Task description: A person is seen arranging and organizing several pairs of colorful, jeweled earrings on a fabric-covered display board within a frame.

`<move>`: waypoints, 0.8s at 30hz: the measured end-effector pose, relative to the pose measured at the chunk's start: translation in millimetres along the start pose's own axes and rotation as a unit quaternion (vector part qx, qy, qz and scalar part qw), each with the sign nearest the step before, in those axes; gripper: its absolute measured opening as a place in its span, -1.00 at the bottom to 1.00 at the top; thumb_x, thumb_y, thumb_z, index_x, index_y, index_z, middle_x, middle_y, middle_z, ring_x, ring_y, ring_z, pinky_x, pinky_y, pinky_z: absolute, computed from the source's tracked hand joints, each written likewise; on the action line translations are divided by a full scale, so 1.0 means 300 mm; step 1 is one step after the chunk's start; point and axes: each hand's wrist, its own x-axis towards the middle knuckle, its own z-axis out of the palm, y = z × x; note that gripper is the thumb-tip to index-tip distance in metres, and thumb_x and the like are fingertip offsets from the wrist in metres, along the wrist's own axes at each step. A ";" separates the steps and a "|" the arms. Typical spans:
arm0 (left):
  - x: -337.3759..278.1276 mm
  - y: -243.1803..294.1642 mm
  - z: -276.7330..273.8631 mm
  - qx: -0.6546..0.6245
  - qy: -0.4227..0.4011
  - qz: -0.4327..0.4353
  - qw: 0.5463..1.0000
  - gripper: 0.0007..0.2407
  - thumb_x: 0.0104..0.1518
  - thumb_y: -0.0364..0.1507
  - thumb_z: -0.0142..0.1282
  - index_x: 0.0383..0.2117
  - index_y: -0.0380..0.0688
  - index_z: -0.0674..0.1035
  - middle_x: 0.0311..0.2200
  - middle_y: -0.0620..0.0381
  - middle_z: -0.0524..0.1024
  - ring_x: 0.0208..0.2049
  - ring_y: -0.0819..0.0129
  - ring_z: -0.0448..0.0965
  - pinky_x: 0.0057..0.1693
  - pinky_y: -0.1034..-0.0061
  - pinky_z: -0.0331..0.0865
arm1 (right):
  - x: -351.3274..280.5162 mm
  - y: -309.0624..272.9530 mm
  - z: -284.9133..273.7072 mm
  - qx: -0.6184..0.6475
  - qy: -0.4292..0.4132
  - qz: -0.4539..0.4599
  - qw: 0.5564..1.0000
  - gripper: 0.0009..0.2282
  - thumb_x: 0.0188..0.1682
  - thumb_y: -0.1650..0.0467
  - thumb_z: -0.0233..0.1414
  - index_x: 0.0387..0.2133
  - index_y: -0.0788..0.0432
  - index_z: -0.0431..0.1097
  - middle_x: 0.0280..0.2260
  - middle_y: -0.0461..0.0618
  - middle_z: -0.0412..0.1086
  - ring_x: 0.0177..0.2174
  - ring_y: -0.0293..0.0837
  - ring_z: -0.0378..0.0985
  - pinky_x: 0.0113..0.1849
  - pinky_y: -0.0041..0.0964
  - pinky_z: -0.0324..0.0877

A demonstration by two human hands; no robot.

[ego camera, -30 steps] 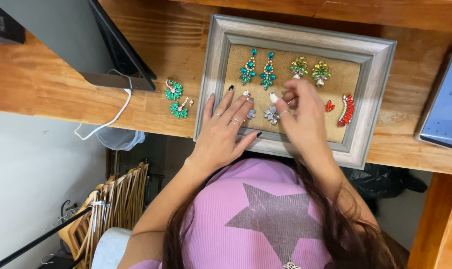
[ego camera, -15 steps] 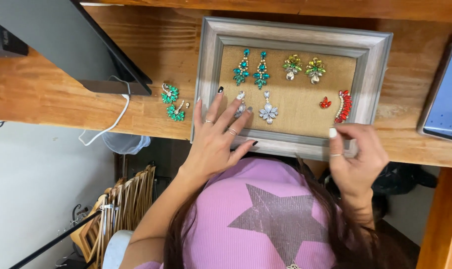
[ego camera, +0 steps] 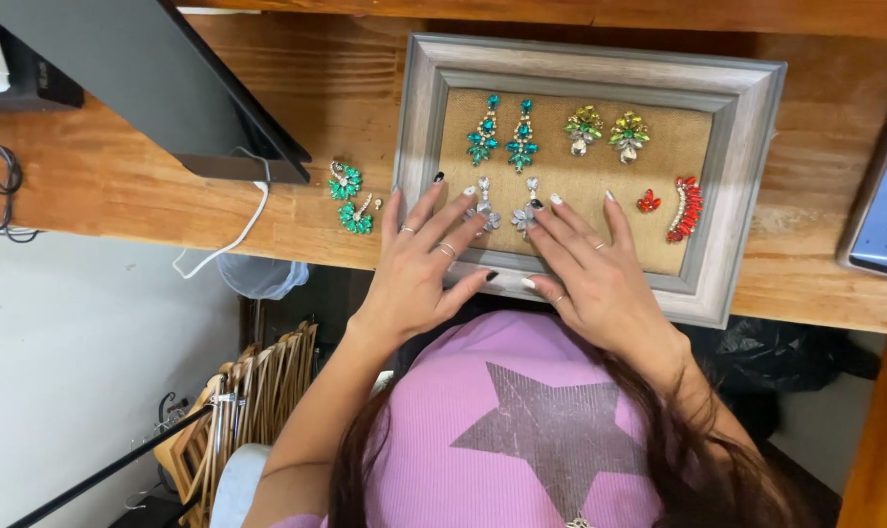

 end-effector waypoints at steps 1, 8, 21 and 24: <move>0.009 -0.008 0.007 0.002 0.001 -0.003 1.000 -0.57 0.23 -0.03 0.03 0.13 0.07 0.53 0.23 0.10 0.43 0.34 -0.08 0.26 0.36 -0.27 -0.14 | 0.008 0.003 -0.005 0.002 0.000 -0.003 1.000 -0.56 0.17 0.14 -0.12 0.13 0.20 0.38 0.17 0.15 0.38 0.22 0.07 0.33 0.27 0.33 -0.17; 0.055 0.017 0.056 0.023 0.028 -0.055 0.998 -0.54 0.27 -0.08 0.03 0.16 -0.10 0.50 0.16 0.01 0.49 0.33 -0.01 0.28 0.38 -0.24 -0.20 | 0.064 0.044 0.005 0.028 0.009 0.044 0.999 -0.57 0.21 0.21 -0.14 0.20 0.25 0.34 0.18 0.22 0.37 0.21 0.08 0.34 0.29 0.24 -0.13; 0.079 0.007 0.069 0.006 0.134 -0.070 0.988 -0.82 0.20 -0.36 0.16 -0.12 -0.02 0.65 -0.18 0.23 0.56 0.05 0.20 0.50 0.29 0.05 0.10 | 0.051 0.114 0.003 0.058 0.160 0.173 0.970 -0.94 0.09 0.42 0.17 -0.21 0.06 0.56 -0.29 -0.08 0.48 -0.23 0.06 0.54 0.00 -0.03 0.31; 0.083 -0.021 0.065 0.026 0.169 -0.047 0.984 -0.85 0.13 -0.45 0.20 -0.20 0.06 0.69 -0.30 0.34 0.52 -0.10 0.32 0.55 0.14 0.30 0.27 | 0.054 0.120 -0.047 0.052 0.205 0.206 0.955 -0.90 0.02 0.52 0.25 -0.25 0.09 0.58 -0.36 -0.06 0.48 -0.32 0.04 0.55 -0.10 -0.08 0.39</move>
